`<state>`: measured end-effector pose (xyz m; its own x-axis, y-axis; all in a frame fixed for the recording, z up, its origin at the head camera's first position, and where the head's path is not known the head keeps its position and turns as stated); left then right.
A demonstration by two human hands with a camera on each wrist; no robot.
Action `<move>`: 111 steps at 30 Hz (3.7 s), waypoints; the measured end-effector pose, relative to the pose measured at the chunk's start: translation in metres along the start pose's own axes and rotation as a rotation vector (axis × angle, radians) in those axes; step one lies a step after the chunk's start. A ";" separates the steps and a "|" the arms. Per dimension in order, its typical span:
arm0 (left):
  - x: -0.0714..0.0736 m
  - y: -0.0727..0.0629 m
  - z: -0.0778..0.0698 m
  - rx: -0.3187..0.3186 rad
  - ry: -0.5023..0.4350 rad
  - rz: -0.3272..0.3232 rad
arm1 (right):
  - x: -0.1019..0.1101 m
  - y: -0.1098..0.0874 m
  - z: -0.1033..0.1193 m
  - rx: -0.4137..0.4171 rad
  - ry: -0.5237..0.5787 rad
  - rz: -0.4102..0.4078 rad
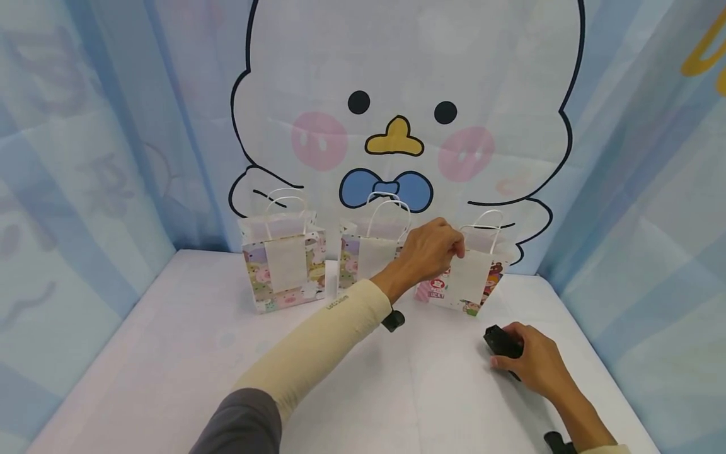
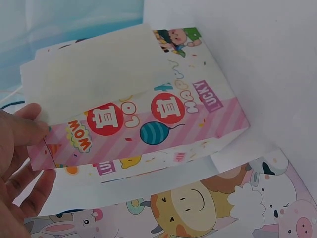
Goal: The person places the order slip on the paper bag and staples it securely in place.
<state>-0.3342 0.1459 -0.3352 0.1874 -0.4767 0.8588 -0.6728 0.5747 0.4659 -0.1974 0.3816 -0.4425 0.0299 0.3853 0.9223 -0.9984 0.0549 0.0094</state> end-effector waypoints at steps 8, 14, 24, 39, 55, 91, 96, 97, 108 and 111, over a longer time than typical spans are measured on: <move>0.001 0.000 -0.001 0.007 0.009 0.002 | 0.023 -0.002 0.027 0.033 0.085 -0.157; -0.001 0.000 -0.001 0.009 0.012 0.003 | 0.040 0.002 0.045 0.061 0.178 -0.261; -0.002 0.001 0.001 0.017 -0.035 0.011 | 0.066 0.015 0.066 0.143 0.314 -0.331; -0.001 0.000 0.001 0.007 -0.038 -0.001 | 0.078 0.035 0.085 0.288 0.613 -0.389; 0.001 0.000 0.001 0.026 -0.026 0.020 | 0.088 0.056 0.100 0.442 0.561 -0.355; 0.006 0.002 0.004 -0.015 0.003 -0.001 | 0.075 0.067 0.113 0.229 0.486 -0.358; 0.004 -0.001 0.004 -0.005 -0.004 0.006 | 0.072 0.064 0.107 0.259 0.526 -0.309; 0.004 -0.002 0.004 -0.006 -0.007 0.006 | 0.071 0.063 0.106 0.258 0.555 -0.315; 0.002 -0.002 -0.001 -0.021 -0.013 -0.005 | 0.088 0.042 0.080 0.243 0.874 -0.409; 0.001 -0.001 -0.002 -0.020 -0.001 -0.013 | 0.090 0.032 0.071 0.239 0.820 -0.419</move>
<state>-0.3321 0.1460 -0.3346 0.1953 -0.4849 0.8525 -0.6561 0.5815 0.4811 -0.2298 0.3526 -0.3314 0.3205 0.9084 0.2686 -0.8798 0.1803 0.4399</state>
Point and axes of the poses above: each hand's wrist, its own y-axis towards the middle knuckle, its own x-axis out of the back of the hand, z = x × y, the point moved 2 cm from there along y, towards the middle knuckle
